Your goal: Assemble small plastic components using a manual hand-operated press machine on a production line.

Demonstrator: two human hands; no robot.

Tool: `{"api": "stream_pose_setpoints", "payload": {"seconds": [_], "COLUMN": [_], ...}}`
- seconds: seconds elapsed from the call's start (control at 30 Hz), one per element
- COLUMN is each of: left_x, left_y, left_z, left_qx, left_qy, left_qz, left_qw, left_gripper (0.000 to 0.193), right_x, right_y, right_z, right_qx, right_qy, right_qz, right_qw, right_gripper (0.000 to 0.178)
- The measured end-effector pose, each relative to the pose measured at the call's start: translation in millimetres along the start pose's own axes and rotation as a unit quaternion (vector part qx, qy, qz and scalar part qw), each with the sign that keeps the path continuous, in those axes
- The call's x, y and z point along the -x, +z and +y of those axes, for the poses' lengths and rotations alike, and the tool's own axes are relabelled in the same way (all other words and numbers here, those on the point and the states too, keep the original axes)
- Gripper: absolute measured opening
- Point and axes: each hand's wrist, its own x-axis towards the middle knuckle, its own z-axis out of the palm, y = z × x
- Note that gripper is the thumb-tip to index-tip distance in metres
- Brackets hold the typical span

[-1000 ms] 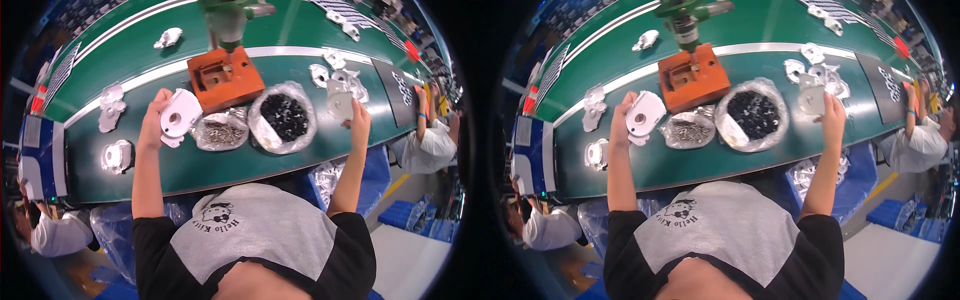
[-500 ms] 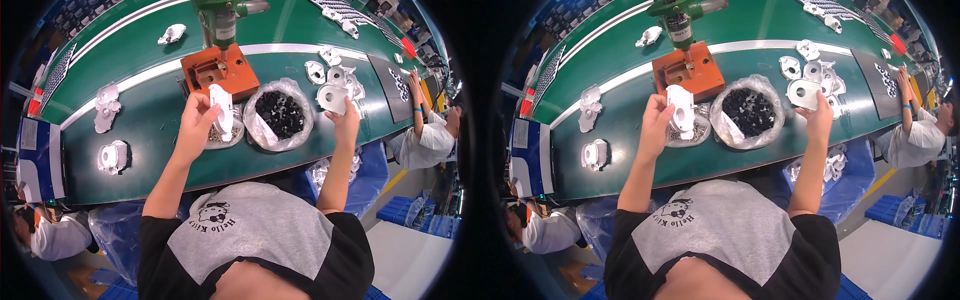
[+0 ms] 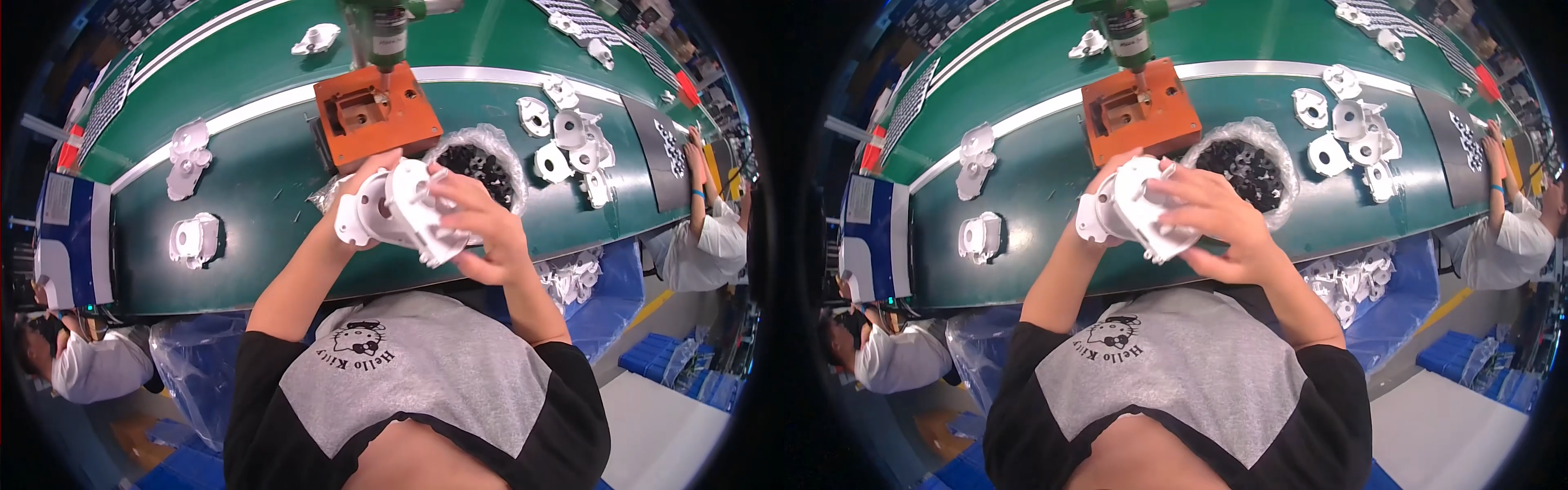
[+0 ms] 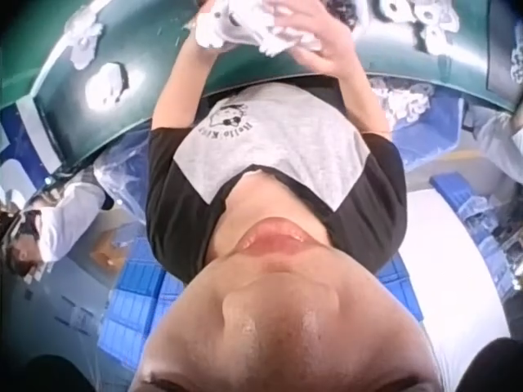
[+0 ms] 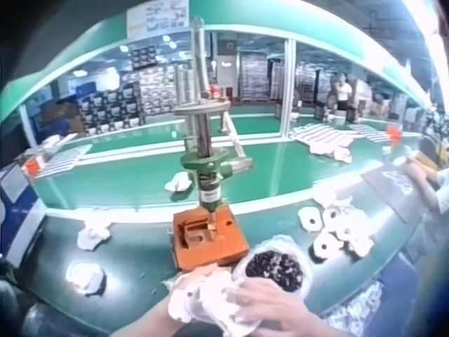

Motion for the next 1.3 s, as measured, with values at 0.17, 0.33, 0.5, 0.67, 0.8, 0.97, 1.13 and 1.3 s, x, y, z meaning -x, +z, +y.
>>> {"api": "stream_pose_setpoints", "payload": {"seconds": [0.17,0.33,0.5,0.67,0.8,0.97,1.13,1.3], "left_x": [-7.8,-6.6,-6.5,-1.7,-5.4,-18.4,-23.3,-1.5], "left_y": [-24.8,-29.8,-32.6,-15.9,-28.8,-59.6,-75.4,-33.1], "left_z": [-11.1,-18.9,-17.7,-13.9,-16.9,-25.5,-27.6,-24.9], "left_qx": [0.039,0.024,0.082,-0.038,-0.061,-0.015,0.072,0.069], "left_qy": [-0.029,-0.093,-0.132,-0.071,-0.068,-0.077,-0.109,0.152], "left_qz": [-0.072,-0.050,-0.022,0.068,0.065,0.050,-0.022,0.006], "left_qw": [0.996,0.994,0.988,0.994,0.994,0.996,0.991,0.986], "left_gripper": [0.032,0.033,0.031,0.029,0.030,0.032,0.033,0.042], "right_x": [-0.8,-0.7,5.2,7.1,6.6,12.8,12.4,2.2], "right_y": [8.7,7.4,18.3,24.2,30.5,36.2,40.9,43.3], "right_z": [-1.4,-3.2,-4.5,-1.9,-3.1,-0.3,8.0,28.5], "right_qx": [0.113,0.087,0.101,0.082,0.085,0.117,0.140,0.227], "right_qy": [-0.005,-0.011,0.041,0.105,0.104,0.125,0.084,0.054], "right_qz": [-0.094,-0.132,-0.134,-0.106,-0.100,-0.093,-0.071,0.105], "right_qw": [0.989,0.987,0.985,0.985,0.986,0.981,0.984,0.967], "right_gripper": [0.043,0.042,0.042,0.042,0.043,0.044,0.048,0.052]}}
